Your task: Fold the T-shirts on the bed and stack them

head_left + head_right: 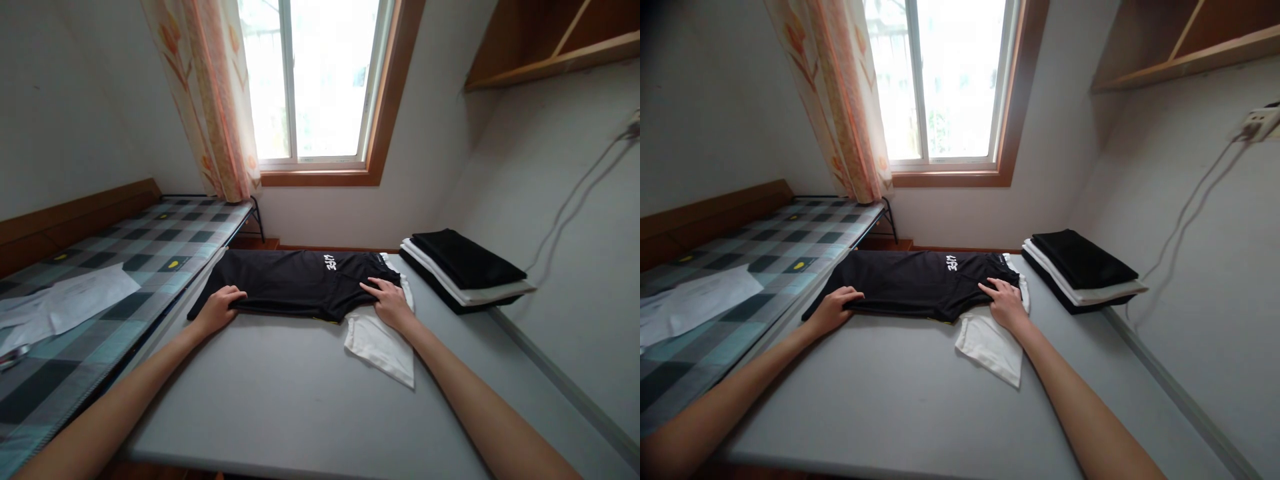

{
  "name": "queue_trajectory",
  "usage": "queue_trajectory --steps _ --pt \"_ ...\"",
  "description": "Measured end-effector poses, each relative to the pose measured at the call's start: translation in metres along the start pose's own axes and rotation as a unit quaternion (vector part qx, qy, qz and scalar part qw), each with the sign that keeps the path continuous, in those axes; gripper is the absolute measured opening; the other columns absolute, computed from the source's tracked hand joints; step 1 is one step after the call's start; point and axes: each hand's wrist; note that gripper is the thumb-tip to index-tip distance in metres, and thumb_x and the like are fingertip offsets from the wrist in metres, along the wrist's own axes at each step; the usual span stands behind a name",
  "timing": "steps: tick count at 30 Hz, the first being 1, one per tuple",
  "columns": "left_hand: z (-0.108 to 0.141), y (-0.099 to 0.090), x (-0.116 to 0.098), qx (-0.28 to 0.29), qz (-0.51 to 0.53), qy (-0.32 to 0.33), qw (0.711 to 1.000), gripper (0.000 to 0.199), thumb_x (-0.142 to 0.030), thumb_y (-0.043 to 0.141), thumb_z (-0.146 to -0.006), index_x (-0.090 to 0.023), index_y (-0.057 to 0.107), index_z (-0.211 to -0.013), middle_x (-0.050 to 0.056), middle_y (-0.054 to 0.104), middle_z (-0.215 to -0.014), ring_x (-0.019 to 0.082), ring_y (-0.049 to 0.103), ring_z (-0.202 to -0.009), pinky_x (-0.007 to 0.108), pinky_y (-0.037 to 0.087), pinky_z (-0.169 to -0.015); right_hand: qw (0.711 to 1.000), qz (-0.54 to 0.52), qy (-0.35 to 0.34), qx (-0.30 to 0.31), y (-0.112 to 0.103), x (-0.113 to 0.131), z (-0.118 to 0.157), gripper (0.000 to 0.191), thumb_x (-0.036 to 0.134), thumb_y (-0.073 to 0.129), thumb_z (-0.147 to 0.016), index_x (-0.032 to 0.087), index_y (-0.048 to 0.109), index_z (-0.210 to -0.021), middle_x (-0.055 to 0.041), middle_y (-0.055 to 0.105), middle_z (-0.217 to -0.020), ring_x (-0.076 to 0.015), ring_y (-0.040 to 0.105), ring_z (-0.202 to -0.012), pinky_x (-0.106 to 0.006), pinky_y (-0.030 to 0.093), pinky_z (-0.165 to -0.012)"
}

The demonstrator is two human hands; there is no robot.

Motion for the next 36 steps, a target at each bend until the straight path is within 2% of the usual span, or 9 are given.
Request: queue_trajectory --steps 7,16,19,22,25,30,33,35,36 --pt "0.012 -0.008 0.006 0.043 0.008 0.025 0.999 0.043 -0.004 0.051 -0.070 -0.017 0.070 -0.106 0.008 0.069 -0.104 0.022 0.062 -0.100 0.035 0.049 -0.094 1.000 0.010 -0.007 0.015 -0.002 -0.001 0.007 0.067 0.002 0.042 -0.075 0.027 0.061 -0.135 -0.0073 0.051 -0.146 -0.0271 0.046 -0.132 -0.044 0.038 -0.104" --pt "0.038 -0.015 0.003 0.047 0.034 0.020 0.998 0.043 -0.003 0.050 -0.070 -0.019 0.070 -0.104 0.006 0.068 -0.100 0.020 0.063 -0.097 0.031 0.049 -0.091 0.999 0.020 -0.019 0.018 -0.009 0.002 0.032 0.070 0.000 0.042 -0.074 0.029 0.062 -0.134 -0.0060 0.053 -0.146 -0.0281 0.047 -0.129 -0.045 0.041 -0.099" --pt "0.046 -0.024 0.002 0.079 0.054 0.014 0.995 0.042 -0.005 0.049 -0.070 -0.019 0.071 -0.103 0.006 0.068 -0.099 0.019 0.064 -0.094 0.030 0.050 -0.088 0.999 0.018 -0.036 0.022 -0.013 0.004 0.049 0.070 0.000 0.042 -0.074 0.029 0.062 -0.134 -0.0064 0.053 -0.145 -0.0288 0.048 -0.128 -0.046 0.042 -0.099" --pt "0.051 -0.042 0.004 0.135 0.080 -0.002 0.988 0.035 -0.011 0.052 -0.073 -0.022 0.072 -0.099 0.005 0.069 -0.099 0.019 0.065 -0.092 0.029 0.050 -0.087 0.998 0.003 -0.057 0.037 -0.021 0.002 0.061 0.069 0.001 0.043 -0.074 0.031 0.063 -0.132 -0.0055 0.054 -0.144 -0.0287 0.050 -0.127 -0.050 0.043 -0.100" --pt "0.052 -0.066 0.016 0.170 0.102 -0.054 0.979 0.027 -0.022 0.059 -0.073 -0.024 0.073 -0.095 0.004 0.071 -0.095 0.021 0.065 -0.088 0.030 0.051 -0.083 0.993 -0.045 -0.089 0.060 -0.033 -0.005 0.062 0.062 0.003 0.045 -0.076 0.030 0.066 -0.128 -0.0063 0.058 -0.140 -0.0261 0.055 -0.124 -0.048 0.045 -0.102" --pt "0.061 -0.098 0.055 0.078 0.131 -0.198 0.968 0.028 -0.043 0.069 -0.064 -0.025 0.076 -0.085 0.005 0.075 -0.092 0.026 0.066 -0.091 0.035 0.051 -0.087 0.980 -0.141 -0.113 0.083 -0.054 -0.019 0.049 0.044 0.014 0.052 -0.082 0.027 0.073 -0.117 -0.0071 0.062 -0.134 -0.0220 0.062 -0.117 -0.036 0.048 -0.103" --pt "0.070 -0.104 0.067 0.054 0.161 -0.259 0.951 0.037 -0.054 0.072 -0.059 -0.024 0.075 -0.079 0.005 0.075 -0.085 0.026 0.066 -0.086 0.035 0.053 -0.082 0.974 -0.173 -0.109 0.093 -0.062 -0.025 0.046 0.028 0.022 0.058 -0.082 0.026 0.079 -0.099 -0.0087 0.065 -0.127 -0.0238 0.064 -0.112 -0.037 0.049 -0.100" --pt "0.072 -0.103 0.067 0.047 0.187 -0.285 0.939 0.045 -0.060 0.075 -0.055 -0.022 0.074 -0.078 0.006 0.074 -0.083 0.027 0.067 -0.085 0.034 0.055 -0.079 0.966 -0.207 -0.103 0.117 -0.066 -0.027 0.044 0.023 0.030 0.060 -0.082 0.025 0.080 -0.092 -0.0088 0.068 -0.121 -0.0240 0.065 -0.108 -0.037 0.050 -0.097" --pt "0.070 -0.102 0.065 0.024 0.180 -0.302 0.936 0.048 -0.063 0.075 -0.054 -0.021 0.073 -0.078 0.006 0.074 -0.083 0.027 0.067 -0.085 0.033 0.055 -0.078 0.959 -0.230 -0.099 0.131 -0.068 -0.028 0.041 0.024 0.035 0.061 -0.082 0.024 0.080 -0.091 -0.0089 0.069 -0.118 -0.0238 0.066 -0.105 -0.036 0.050 -0.096"
Point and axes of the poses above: each hand's wrist, its own z-axis away from the middle knuckle, its own y-axis out of the palm, x = y × z
